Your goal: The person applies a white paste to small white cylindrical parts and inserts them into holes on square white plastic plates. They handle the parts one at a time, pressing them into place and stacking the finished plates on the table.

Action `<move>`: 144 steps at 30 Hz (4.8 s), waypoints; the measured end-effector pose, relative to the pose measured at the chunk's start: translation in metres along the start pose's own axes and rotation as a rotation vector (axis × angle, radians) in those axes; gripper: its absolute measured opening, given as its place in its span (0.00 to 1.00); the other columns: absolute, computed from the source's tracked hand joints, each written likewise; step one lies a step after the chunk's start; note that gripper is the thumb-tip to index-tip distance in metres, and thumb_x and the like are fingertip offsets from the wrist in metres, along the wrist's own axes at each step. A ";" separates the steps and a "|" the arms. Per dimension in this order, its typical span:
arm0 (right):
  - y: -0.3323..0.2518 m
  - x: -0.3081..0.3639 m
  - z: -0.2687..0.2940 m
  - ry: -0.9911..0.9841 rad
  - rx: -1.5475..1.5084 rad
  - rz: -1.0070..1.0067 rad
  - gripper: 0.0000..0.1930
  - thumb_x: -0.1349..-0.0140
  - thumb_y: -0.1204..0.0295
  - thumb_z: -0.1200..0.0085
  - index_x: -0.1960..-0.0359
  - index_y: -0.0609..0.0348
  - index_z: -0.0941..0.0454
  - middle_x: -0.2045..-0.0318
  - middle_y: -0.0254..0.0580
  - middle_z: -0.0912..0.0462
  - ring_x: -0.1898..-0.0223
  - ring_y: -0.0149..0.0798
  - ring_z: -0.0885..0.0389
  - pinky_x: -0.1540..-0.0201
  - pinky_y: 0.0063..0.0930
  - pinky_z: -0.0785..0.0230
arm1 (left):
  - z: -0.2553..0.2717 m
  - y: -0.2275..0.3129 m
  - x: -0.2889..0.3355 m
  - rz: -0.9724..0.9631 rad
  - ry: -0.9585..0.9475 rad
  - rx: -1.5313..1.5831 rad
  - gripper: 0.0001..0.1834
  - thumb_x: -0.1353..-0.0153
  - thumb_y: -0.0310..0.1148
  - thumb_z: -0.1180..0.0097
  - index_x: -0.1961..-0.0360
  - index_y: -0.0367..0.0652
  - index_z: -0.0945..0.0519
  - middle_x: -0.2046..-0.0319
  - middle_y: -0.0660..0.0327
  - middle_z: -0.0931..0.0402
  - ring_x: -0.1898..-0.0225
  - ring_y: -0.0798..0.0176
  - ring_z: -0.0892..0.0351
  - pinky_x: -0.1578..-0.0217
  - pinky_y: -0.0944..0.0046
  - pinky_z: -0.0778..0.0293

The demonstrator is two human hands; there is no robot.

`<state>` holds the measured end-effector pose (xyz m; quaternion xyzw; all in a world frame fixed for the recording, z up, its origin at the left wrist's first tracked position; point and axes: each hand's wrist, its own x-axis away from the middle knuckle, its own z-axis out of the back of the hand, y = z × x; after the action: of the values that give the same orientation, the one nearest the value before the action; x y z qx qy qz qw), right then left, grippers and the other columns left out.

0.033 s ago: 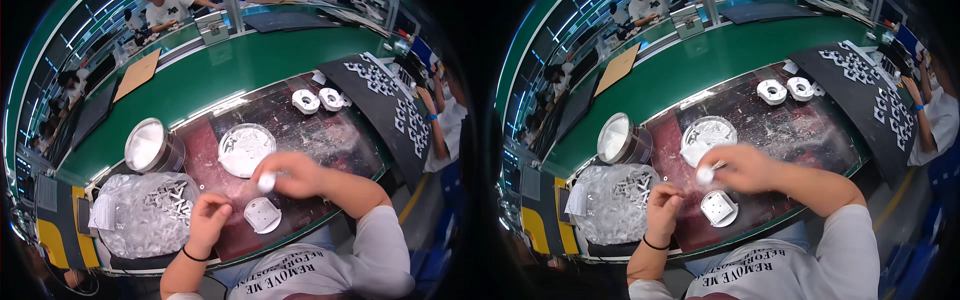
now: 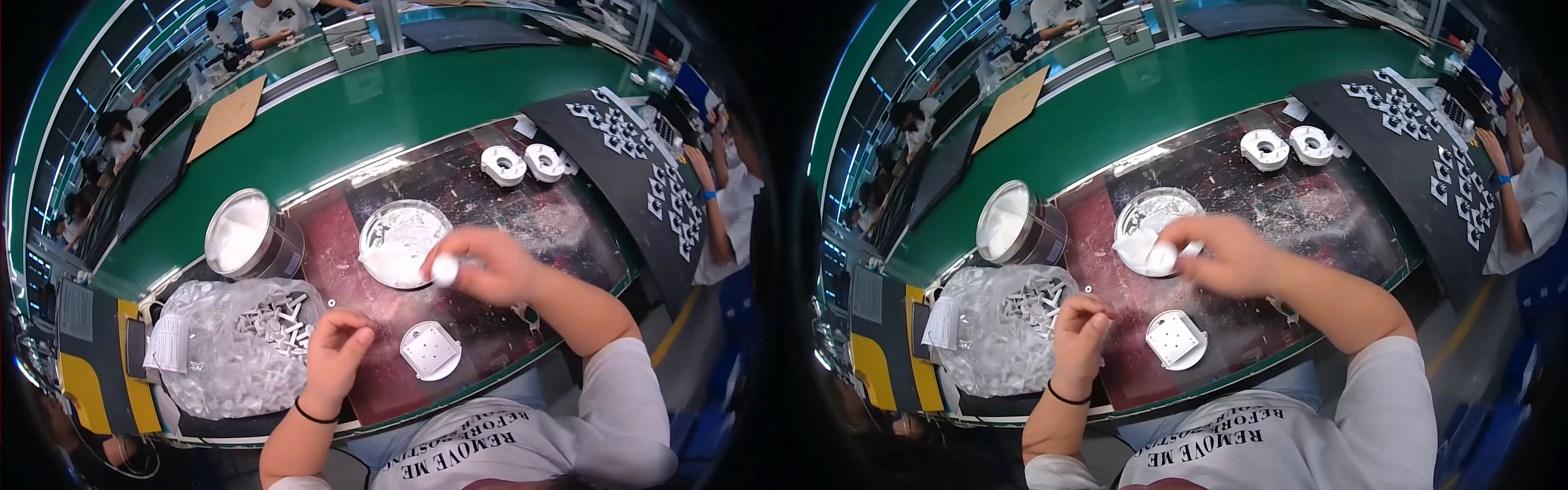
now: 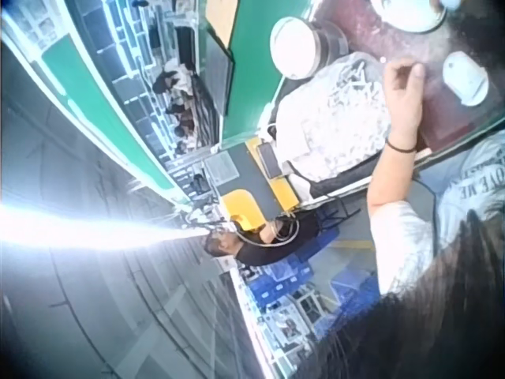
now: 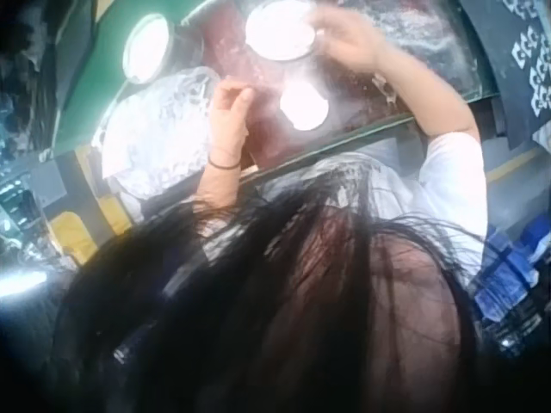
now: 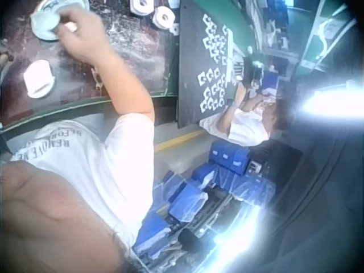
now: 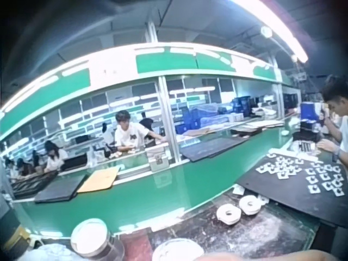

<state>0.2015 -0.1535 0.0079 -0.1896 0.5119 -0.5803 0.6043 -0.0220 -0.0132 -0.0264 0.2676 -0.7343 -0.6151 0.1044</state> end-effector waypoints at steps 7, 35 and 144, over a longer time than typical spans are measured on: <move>0.025 -0.018 0.036 -0.032 -0.050 -0.351 0.08 0.40 0.73 0.46 0.62 0.62 0.25 0.69 0.41 0.19 0.67 0.32 0.20 0.62 0.27 0.28 | 0.017 -0.002 -0.002 0.070 0.068 -0.015 0.06 0.41 0.23 0.45 0.63 0.39 0.28 0.67 0.65 0.27 0.66 0.75 0.31 0.63 0.74 0.34; 0.047 -0.018 0.032 -0.066 0.824 -0.013 0.05 0.47 0.69 0.44 0.70 0.55 0.20 0.70 0.38 0.20 0.63 0.43 0.22 0.59 0.36 0.30 | 0.019 -0.001 -0.003 0.136 0.019 -0.057 0.06 0.41 0.22 0.45 0.63 0.39 0.27 0.69 0.67 0.27 0.69 0.78 0.32 0.67 0.76 0.36; 0.010 0.006 -0.038 -0.445 -0.163 -0.245 0.10 0.42 0.71 0.44 0.59 0.59 0.22 0.63 0.41 0.21 0.59 0.38 0.22 0.55 0.31 0.31 | -0.008 -0.011 0.013 -0.223 -0.364 -0.832 0.41 0.64 0.37 0.27 0.51 0.43 0.41 0.55 0.56 0.31 0.54 0.51 0.32 0.51 0.53 0.38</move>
<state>0.1738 -0.1426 -0.0181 -0.4211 0.3848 -0.5499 0.6101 -0.0263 -0.0281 -0.0373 0.1679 -0.3984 -0.9017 0.0056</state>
